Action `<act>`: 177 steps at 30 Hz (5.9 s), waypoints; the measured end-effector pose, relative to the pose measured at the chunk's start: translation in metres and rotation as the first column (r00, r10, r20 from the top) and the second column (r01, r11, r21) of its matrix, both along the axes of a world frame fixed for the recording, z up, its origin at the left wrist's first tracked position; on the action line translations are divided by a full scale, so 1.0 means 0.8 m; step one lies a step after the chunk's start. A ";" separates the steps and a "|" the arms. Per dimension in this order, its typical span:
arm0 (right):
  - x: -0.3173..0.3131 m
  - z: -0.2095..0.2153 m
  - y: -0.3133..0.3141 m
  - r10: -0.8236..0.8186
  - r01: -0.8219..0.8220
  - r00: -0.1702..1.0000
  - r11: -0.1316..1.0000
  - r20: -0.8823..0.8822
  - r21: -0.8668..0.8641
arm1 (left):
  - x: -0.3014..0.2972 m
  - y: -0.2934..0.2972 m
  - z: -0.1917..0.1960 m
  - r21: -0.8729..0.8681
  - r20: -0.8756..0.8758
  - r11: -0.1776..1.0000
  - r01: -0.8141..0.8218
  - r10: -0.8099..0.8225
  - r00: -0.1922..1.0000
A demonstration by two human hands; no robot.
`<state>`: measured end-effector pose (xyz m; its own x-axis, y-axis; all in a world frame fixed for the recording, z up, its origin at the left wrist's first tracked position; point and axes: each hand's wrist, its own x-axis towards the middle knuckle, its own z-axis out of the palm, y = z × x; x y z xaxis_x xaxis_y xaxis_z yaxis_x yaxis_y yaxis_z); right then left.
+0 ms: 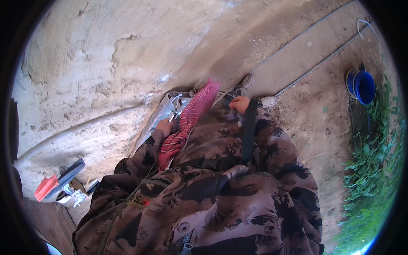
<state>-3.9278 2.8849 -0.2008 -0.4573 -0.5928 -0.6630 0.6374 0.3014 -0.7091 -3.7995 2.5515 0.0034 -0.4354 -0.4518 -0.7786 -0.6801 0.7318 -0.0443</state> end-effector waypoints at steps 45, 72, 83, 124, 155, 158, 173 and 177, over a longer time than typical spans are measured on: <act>0.119 0.097 -0.226 0.203 -0.202 0.978 0.979 -0.041 0.028 | 0.225 -0.020 0.057 0.106 -0.481 0.683 -0.723 0.671 0.564; 0.023 0.208 0.151 -0.123 -0.016 0.830 0.970 -0.544 -0.244 | -0.227 0.308 -0.045 0.434 -0.201 0.526 0.732 -0.735 0.648; -0.027 0.097 0.317 -0.802 0.843 0.537 0.515 0.262 -0.153 | -0.343 0.404 -0.021 0.644 -0.031 0.650 0.404 -0.504 0.863; -0.077 0.249 0.524 -0.804 0.810 0.555 0.581 -0.212 -0.079 | -0.491 0.626 0.211 0.642 0.250 0.757 0.118 -0.353 0.902; -0.153 0.365 0.491 -0.492 0.654 0.441 0.749 -0.751 -0.107 | -0.560 0.636 0.153 0.777 0.035 0.557 0.293 -0.504 0.863; -0.156 0.361 0.492 -0.611 0.626 0.450 0.736 -0.652 -0.258 | -0.562 0.632 0.149 0.799 0.042 0.542 0.260 -0.481 0.875; -0.192 0.354 0.479 -0.985 0.926 0.053 0.110 -0.163 -0.361 | -0.572 0.634 0.116 0.742 -0.129 0.512 0.434 -0.526 0.841; -0.193 0.354 0.472 -0.988 0.894 0.089 0.136 -0.129 -0.427 | -0.587 0.640 0.106 0.695 -0.226 0.427 0.578 -0.633 0.740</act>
